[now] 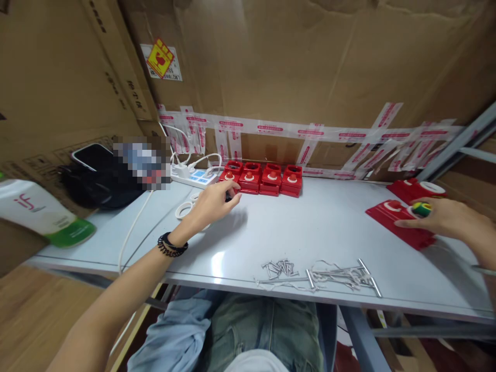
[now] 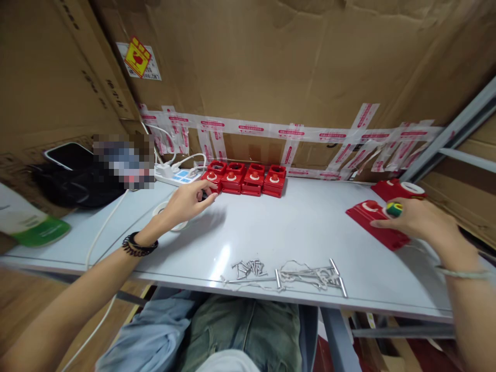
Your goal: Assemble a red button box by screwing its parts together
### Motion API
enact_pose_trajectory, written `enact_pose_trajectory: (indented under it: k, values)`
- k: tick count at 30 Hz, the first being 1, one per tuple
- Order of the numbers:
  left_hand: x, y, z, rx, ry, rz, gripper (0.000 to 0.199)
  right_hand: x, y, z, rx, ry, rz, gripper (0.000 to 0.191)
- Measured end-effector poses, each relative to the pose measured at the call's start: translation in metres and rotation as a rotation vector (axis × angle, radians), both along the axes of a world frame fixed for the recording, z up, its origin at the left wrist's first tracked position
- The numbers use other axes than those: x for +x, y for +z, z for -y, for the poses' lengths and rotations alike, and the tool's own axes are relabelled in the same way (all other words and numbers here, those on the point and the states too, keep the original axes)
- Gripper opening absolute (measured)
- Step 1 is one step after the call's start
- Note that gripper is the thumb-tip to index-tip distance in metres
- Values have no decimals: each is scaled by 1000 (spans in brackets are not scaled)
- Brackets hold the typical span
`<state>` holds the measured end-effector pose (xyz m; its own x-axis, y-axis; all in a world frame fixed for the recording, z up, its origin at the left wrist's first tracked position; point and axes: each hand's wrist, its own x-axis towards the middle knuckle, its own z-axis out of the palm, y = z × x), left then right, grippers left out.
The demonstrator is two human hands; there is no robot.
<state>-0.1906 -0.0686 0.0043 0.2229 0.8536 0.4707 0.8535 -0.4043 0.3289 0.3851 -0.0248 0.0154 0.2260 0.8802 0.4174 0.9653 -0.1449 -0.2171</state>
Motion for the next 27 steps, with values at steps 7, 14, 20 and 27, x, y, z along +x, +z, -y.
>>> enact_pose_trajectory:
  k: [7,14,20,27]
  values:
    - [5,-3,2,-52,-68,-12,22,-169,10,23,-171,432,199,75]
    - [26,-5,8,-28,-371,-58,44,-285,17,32,-248,798,129,73]
    - [49,-6,5,-103,-480,-107,96,-311,12,42,-136,943,-23,55]
    - [60,-14,-11,-141,-554,-175,88,-272,31,46,311,685,-758,7]
